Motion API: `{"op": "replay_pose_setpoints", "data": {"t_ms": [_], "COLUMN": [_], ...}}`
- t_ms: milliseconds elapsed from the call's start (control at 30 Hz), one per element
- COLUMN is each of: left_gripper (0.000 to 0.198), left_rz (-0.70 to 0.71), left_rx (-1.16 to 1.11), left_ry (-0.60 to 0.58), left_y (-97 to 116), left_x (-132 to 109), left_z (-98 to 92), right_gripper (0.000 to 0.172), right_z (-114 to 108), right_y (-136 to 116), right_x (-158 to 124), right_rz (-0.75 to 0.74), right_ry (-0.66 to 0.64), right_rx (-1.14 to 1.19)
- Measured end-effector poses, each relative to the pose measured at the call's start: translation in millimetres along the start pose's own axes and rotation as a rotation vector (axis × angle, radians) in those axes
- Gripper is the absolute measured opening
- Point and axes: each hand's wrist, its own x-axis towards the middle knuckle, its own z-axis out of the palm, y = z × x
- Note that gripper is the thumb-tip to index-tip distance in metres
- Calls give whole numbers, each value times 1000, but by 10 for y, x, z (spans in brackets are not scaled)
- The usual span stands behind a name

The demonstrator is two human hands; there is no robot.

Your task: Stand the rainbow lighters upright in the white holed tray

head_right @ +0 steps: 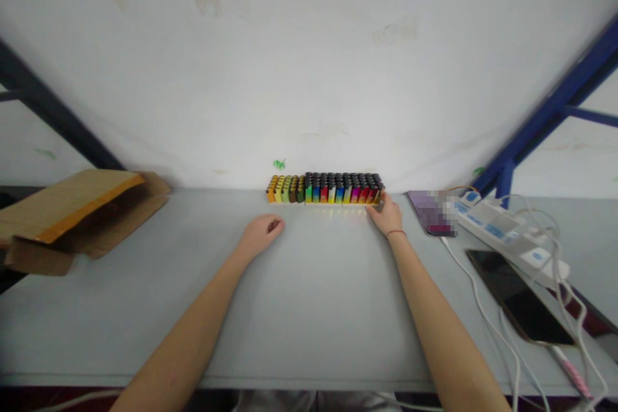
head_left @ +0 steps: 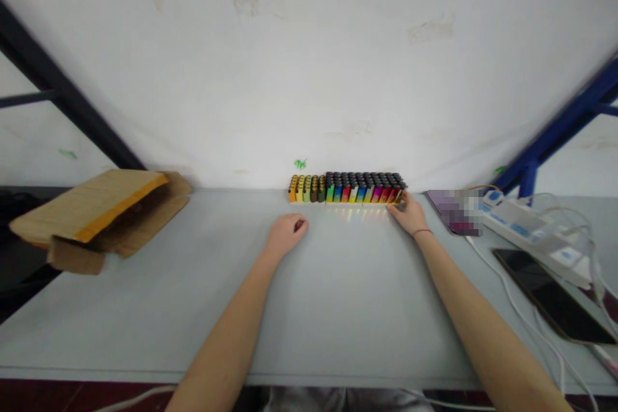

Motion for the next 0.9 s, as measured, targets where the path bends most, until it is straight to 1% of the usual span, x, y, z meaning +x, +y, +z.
{"op": "replay_pose_setpoints", "data": {"t_ms": [100,200,267,333,367,433,500,633,900], "left_gripper": [24,34,41,46,48,50,52,53,53], "left_rz": [109,185,196,185,174,147,123,125,123], "left_rx": [32,60,88,119,132,151,159,162,161], "left_ry": [24,-14,-52,-88,-106,-138,-164,-187,-213], "left_y": [115,289,384,437,448,449,438,415,410], "left_x": [-50,-108,-133,-143,-143,-138,-129,-113,-97], "left_z": [55,142,196,230,240,246,244,240,211], "right_gripper": [52,48,43,38,37,41,44,53,55], "right_z": [84,171,213,238,245,247,239,203,133], "right_y": [-170,-432,-636,-828,-910,-1031,-1096,-1124,-1133], "right_x": [-175,-393,-541,-678,-738,-833,-887,-894,-849], "right_rz": [-5,-55,-143,-269,-331,-425,-451,-419,-418], "right_ry": [111,143,99,3,-54,-163,-248,-349,-432], "right_rx": [34,44,51,55,52,29,-16,-105,-164]}}
